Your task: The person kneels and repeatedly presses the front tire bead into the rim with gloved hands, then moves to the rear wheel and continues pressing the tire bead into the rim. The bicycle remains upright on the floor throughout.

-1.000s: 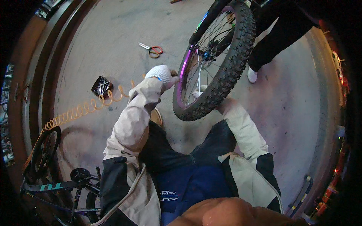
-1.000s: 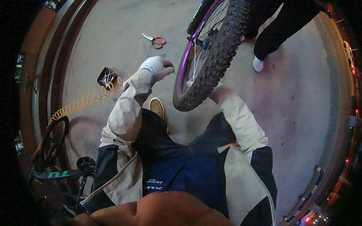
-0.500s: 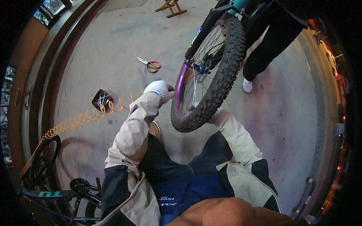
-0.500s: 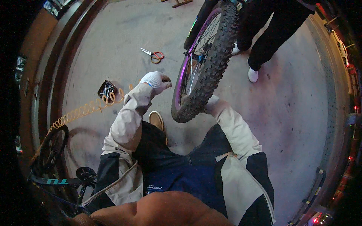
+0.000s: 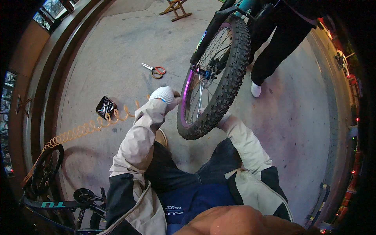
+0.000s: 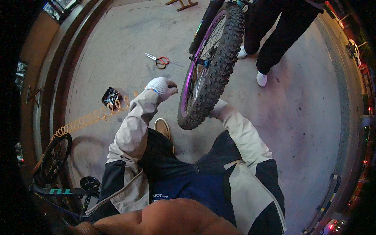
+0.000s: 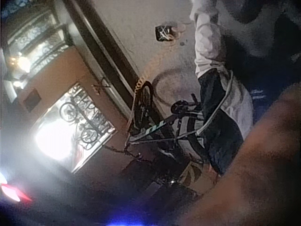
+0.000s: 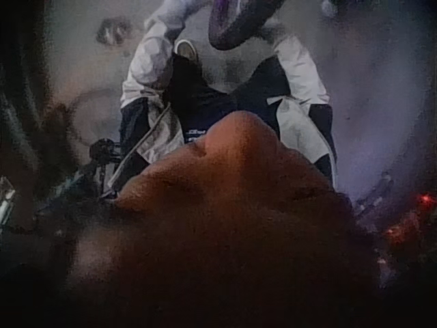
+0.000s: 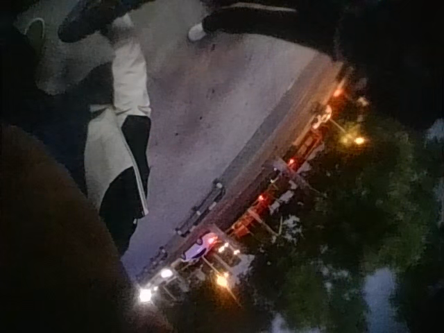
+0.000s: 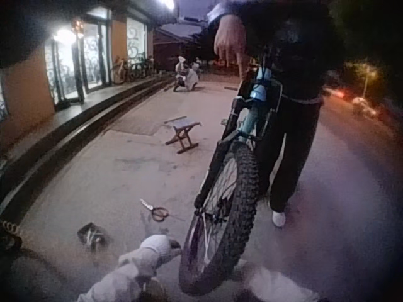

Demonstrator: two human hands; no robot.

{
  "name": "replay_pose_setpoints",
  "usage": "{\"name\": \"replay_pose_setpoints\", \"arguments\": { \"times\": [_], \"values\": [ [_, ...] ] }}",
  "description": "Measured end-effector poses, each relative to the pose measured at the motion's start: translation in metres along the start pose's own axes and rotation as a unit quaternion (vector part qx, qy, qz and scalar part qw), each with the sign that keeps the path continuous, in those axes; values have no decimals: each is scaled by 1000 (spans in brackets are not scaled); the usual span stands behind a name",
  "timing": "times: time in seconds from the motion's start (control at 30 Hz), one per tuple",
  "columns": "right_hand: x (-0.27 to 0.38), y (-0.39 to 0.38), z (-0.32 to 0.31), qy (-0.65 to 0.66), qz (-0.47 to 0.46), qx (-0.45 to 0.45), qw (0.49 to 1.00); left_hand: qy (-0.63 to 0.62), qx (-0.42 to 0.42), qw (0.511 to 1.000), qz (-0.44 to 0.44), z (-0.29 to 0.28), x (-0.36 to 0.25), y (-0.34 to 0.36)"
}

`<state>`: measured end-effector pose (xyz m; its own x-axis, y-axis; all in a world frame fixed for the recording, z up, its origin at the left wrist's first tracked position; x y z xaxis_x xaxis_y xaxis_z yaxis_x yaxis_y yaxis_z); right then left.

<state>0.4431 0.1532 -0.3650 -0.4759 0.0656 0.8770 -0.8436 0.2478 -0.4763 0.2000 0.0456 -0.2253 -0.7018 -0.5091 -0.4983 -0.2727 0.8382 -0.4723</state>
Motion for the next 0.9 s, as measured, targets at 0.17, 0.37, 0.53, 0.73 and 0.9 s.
{"name": "replay_pose_setpoints", "arguments": {
  "times": [0.17,0.37,0.53,0.73,0.9],
  "values": [
    [13,-7,9,22,-62,47,997,15,-8,1000,14,1,0,0],
    [22,-9,11,51,-86,42,994,9,-24,999,22,1,3,-1],
    [40,-24,31,325,-76,175,926,11,-25,1000,14,2,1,-5],
    [26,-25,17,207,-54,95,972,27,-10,999,19,1,-4,-9],
    [16,-18,12,174,-39,74,981,27,-9,999,19,2,-8,-13]
  ]
}}
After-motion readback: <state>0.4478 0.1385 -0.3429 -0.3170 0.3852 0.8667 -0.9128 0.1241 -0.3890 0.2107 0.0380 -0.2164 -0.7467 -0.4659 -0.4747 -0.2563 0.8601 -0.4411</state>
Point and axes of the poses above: each hand's wrist, its own y-axis towards the middle knuckle, its own z-axis out of the palm, x = y × z, the point moved 5 cm from there along y, towards the middle knuckle, and after that the axes turned 7 degrees about -y, right-handed, at the moved point
